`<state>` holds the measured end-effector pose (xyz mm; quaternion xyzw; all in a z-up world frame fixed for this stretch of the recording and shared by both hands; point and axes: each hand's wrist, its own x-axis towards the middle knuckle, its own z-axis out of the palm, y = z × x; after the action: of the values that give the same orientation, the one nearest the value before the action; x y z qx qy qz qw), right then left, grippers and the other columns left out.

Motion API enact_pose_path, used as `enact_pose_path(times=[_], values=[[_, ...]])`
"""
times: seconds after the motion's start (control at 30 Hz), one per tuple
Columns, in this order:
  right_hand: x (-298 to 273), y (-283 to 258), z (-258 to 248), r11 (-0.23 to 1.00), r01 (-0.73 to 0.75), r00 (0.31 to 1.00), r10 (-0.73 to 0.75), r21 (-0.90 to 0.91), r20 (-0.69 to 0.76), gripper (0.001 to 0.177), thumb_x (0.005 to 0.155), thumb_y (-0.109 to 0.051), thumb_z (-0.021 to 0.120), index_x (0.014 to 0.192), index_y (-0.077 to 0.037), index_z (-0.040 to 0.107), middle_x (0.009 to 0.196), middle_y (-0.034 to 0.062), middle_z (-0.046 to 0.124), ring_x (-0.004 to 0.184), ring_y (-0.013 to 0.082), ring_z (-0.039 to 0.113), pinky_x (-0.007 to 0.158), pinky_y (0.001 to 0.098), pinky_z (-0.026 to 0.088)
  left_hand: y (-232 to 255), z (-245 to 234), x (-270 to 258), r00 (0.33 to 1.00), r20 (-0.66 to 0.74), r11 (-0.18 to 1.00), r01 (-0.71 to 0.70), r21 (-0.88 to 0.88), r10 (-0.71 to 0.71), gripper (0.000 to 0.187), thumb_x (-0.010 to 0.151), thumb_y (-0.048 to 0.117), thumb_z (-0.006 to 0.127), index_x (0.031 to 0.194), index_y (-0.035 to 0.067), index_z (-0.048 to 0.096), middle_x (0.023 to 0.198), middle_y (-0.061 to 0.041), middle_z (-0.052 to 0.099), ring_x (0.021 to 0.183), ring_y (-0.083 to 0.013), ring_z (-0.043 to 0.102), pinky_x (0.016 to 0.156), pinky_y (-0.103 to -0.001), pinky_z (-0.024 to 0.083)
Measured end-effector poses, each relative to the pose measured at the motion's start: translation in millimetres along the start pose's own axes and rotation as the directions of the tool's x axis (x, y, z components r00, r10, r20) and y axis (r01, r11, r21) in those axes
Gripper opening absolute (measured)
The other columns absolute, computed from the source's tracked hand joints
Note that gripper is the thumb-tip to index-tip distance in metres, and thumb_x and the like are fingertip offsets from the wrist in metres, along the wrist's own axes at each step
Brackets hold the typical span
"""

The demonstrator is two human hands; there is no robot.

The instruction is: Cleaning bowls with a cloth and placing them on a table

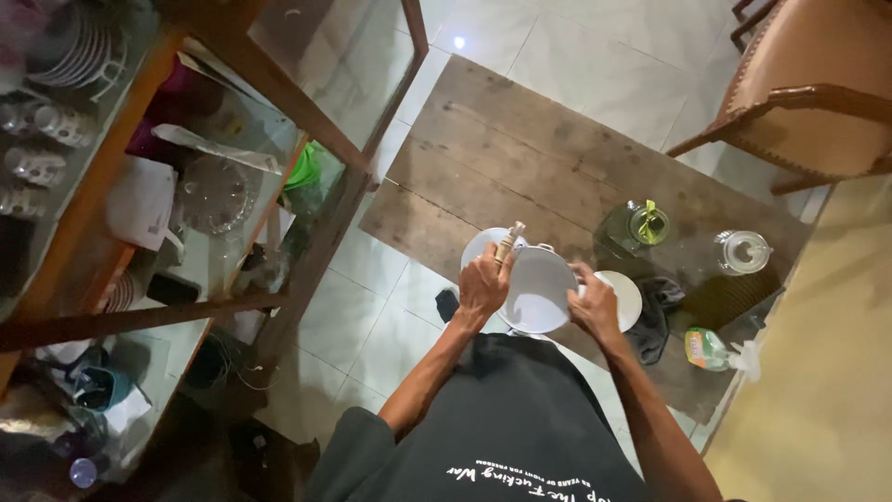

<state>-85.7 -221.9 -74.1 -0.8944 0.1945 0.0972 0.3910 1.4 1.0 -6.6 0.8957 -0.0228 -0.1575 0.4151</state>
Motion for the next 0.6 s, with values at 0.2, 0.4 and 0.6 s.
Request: enact_pose_path(times=[0.2,0.4,0.6], values=[[-24.9,10.5,-39.1,0.907,-0.336,0.931,0.361,0.255,-0.058,0.047,0.083,-0.009,0.063,0.13,-0.01,0.064,0.114,0.0258,0.072,0.085,0.0436,0.073,0.063,0.0523,0.062,0.0,-5.8,-7.2,0.992,-0.031,0.989,0.118,-0.087,-0.121,0.045,0.098,0.052,0.052,0.101,0.008,0.058,0.078,-0.031,0.069,0.087,-0.0546,0.069,0.08,-0.062,0.051],[25.5,36.7,-8.7,0.877,-0.346,0.894,0.416,0.334,-0.165,0.052,0.083,-0.018,0.069,0.134,-0.009,0.062,0.121,0.0241,0.069,0.12,0.0448,0.061,0.1,0.0573,0.048,3.5,-8.5,-14.0,0.962,-0.091,0.958,0.241,-0.153,-0.257,0.046,0.095,0.058,0.054,0.093,0.013,0.059,0.078,-0.024,0.071,0.088,-0.0507,0.07,0.082,-0.058,0.053],[197.4,150.4,99.7,0.898,-0.339,0.896,0.399,0.28,-0.193,0.055,0.082,-0.024,0.068,0.134,-0.017,0.054,0.117,0.0157,0.07,0.114,0.0378,0.067,0.093,0.052,0.053,0.7,8.3,-11.3,0.932,-0.133,0.938,0.318,-0.142,-0.336,0.048,0.094,0.061,0.056,0.094,0.013,0.058,0.08,-0.024,0.071,0.09,-0.0501,0.07,0.086,-0.059,0.052]])
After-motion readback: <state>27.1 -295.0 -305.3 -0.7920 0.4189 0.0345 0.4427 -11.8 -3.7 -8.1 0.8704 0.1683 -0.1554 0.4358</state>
